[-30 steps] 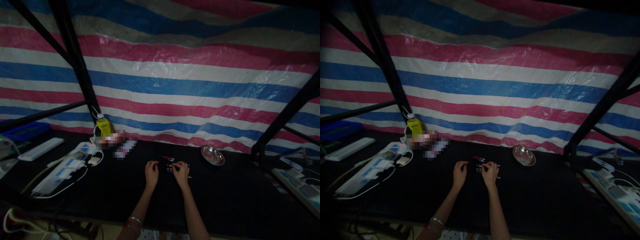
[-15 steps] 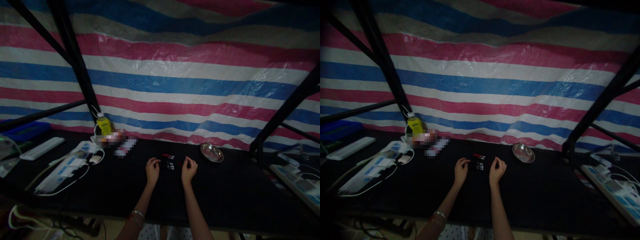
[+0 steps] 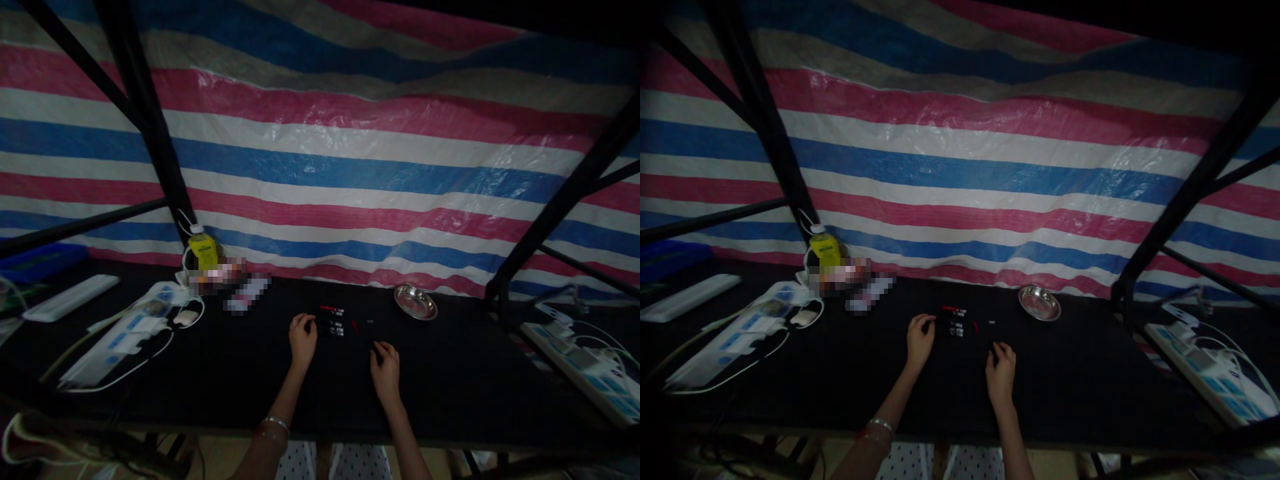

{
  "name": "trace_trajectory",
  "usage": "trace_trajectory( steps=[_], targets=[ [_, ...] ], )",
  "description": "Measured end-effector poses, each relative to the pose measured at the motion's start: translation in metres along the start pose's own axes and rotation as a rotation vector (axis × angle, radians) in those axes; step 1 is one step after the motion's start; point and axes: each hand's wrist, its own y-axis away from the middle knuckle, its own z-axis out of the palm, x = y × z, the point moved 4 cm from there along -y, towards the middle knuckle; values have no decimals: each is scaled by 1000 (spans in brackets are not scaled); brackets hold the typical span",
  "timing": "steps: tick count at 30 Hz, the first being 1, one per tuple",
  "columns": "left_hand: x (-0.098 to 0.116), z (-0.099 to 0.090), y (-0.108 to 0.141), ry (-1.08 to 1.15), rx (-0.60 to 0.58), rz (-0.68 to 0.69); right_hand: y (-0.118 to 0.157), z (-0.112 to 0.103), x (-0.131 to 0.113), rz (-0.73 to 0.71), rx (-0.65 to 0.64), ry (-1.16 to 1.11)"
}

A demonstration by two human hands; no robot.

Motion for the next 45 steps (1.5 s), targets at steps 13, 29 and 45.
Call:
trace_trajectory(
  steps=[13, 29, 45],
  targets=[
    [58, 3, 25, -231, -257, 484, -9, -1, -8, 17, -86, -15],
    [94, 45, 82, -250, -805, 657, -31, 9, -45, -68, -438, 449],
    [84, 54, 78, -143, -899, 396, -11, 7, -44, 101, -152, 5]
  ],
)
